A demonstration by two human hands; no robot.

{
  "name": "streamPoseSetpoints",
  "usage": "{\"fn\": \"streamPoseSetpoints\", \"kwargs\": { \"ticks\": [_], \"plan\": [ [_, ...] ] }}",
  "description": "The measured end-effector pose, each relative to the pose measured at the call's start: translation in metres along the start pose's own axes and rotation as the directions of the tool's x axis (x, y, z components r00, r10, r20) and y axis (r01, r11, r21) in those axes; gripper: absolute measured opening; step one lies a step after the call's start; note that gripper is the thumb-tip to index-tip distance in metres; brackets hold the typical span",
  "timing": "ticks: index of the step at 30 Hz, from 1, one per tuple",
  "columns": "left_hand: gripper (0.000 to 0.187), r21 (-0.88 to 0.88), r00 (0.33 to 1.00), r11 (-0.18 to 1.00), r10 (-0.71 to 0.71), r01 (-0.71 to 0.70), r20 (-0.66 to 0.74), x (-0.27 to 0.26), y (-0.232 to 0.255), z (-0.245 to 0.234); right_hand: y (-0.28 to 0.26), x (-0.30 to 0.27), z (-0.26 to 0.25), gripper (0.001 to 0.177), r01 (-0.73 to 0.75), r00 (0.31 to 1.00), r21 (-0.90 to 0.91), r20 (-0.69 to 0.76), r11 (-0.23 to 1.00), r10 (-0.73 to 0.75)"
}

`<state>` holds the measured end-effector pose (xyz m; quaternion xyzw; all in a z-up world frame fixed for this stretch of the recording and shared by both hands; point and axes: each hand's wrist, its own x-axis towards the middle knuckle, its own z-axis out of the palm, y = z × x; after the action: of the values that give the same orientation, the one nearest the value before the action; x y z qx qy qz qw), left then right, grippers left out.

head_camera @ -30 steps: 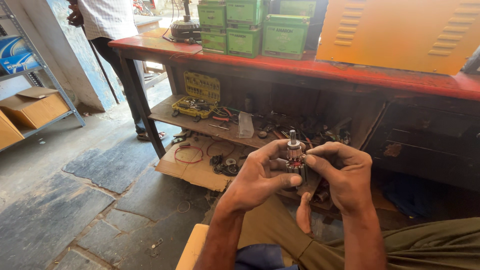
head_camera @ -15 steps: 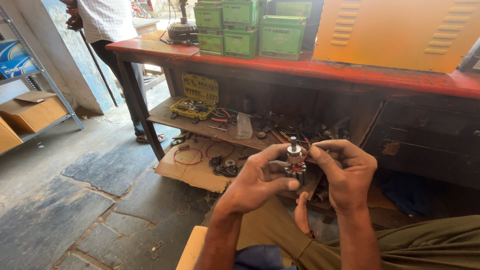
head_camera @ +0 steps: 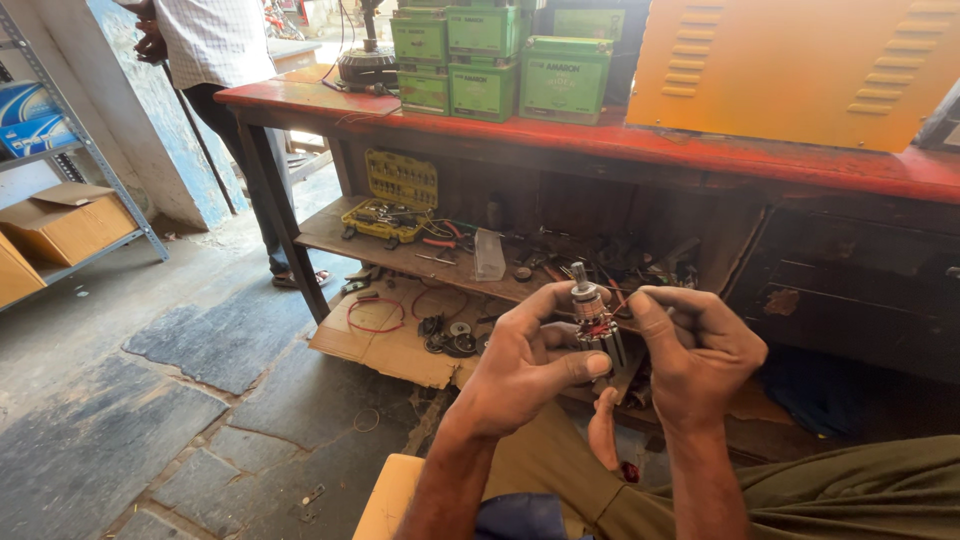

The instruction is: The person winds red copper wire around a small motor rotor held in their left hand. They rotate the rotor and wrap the wire by hand, then remove the coil and continue winding.

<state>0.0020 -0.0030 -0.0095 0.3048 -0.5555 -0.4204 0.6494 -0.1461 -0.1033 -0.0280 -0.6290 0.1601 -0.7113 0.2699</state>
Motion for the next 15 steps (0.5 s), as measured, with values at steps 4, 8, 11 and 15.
{"fn": "streamPoseSetpoints", "kwargs": {
  "ticks": [4,8,11,15],
  "plan": [
    [0.057,0.027,0.995,0.995,0.100,-0.101,0.015,-0.001,0.000,-0.002,-0.001,0.002,0.002,0.009,-0.115,0.990,0.141,0.095,0.983,0.102],
    [0.051,0.043,0.971,0.974,0.219,-0.224,0.096,-0.005,0.003,-0.003,-0.004,0.004,-0.001,0.008,-0.310,0.944,0.243,0.191,0.919,0.268],
    [0.045,0.018,0.964,0.968,0.249,-0.252,0.091,-0.005,0.004,-0.002,-0.007,0.005,-0.006,0.007,-0.340,0.930,0.225,0.224,0.913,0.291],
    [0.049,0.014,0.972,0.973,0.229,-0.230,0.051,-0.001,0.003,-0.006,-0.005,0.006,-0.007,0.007,-0.353,0.919,0.214,0.260,0.911,0.296]
  ]
}}
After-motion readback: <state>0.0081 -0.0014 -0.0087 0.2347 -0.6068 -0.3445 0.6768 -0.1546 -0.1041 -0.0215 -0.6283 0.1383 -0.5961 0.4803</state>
